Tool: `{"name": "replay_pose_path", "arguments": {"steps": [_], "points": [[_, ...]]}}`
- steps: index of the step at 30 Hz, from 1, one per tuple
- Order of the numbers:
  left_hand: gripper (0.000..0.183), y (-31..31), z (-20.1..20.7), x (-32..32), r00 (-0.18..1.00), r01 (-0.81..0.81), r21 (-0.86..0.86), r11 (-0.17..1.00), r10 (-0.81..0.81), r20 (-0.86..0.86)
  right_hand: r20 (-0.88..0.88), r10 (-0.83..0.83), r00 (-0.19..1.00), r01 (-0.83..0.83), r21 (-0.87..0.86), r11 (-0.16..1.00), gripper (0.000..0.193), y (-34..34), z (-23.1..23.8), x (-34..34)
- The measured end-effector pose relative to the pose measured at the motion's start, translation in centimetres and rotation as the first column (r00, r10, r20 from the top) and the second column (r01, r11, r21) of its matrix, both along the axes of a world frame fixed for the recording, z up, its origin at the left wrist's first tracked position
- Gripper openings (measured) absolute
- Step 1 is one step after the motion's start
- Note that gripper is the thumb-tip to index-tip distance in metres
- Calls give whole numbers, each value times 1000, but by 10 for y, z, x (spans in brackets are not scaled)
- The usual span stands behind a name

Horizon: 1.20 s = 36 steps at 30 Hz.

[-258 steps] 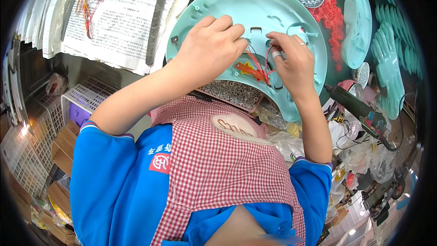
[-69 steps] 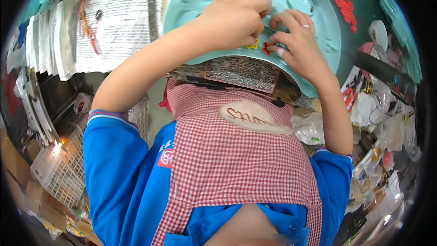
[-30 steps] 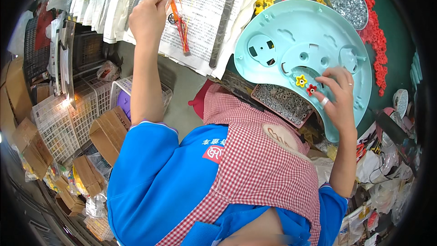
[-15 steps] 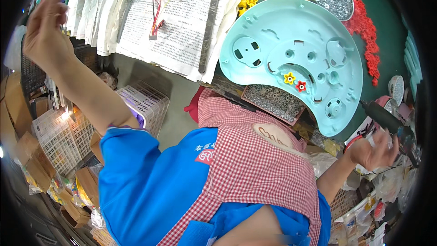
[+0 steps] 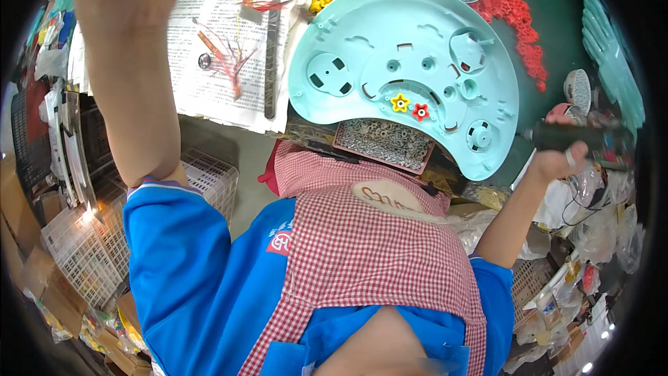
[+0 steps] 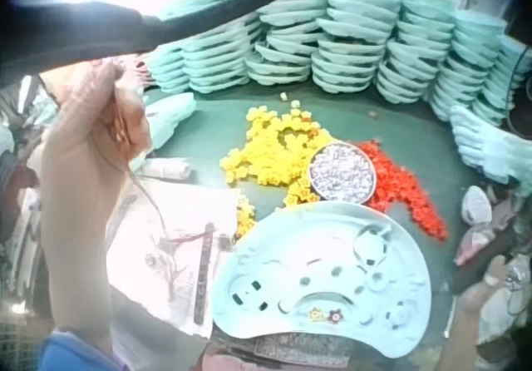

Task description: The person assembles a light fixture by soldering wires to small components and attaching decorative star pieces to a teal plastic housing. They repeatedly pick up components, apply solder with a soldering iron, and place stars into designated slots on the fixture.

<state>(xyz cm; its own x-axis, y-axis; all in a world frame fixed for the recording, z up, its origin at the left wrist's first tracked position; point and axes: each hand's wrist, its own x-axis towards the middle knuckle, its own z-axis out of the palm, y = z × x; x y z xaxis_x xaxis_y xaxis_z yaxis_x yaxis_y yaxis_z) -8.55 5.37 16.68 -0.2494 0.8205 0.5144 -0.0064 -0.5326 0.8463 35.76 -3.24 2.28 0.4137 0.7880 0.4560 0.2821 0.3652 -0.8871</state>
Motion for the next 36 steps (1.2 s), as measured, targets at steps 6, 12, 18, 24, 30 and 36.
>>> {"name": "replay_pose_path", "arguments": {"steps": [6, 12, 18, 24, 30, 36], "points": [[18, -30, -70, 7, 948, 316, -653, 688, -264, 180, -633, 672, 384, -710, 263, 653, 100, -42, 55, -59], [9, -85, -143, 53, 587, 151, -192, 970, -244, -772, -618, 530, 580, -652, 38, 757, 107, -67, 24, -152], [8, -112, -152, 74, 783, 270, -386, 882, -435, -446, -365, 474, 801, -552, -147, 820, 98, -82, -5, -182], [5, -113, -146, 69, 796, 236, -569, 788, -493, -352, -340, 580, 740, -639, -86, 765, 98, -73, -3, -181], [15, -122, -155, 56, 710, 313, -422, 851, -505, -491, -339, 759, 557, -767, 141, 626, 95, -68, -14, -174], [16, -122, -159, 55, 701, 307, -346, 887, -457, -548, -422, 705, 570, -698, 204, 687, 93, -66, -8, -181]]}}
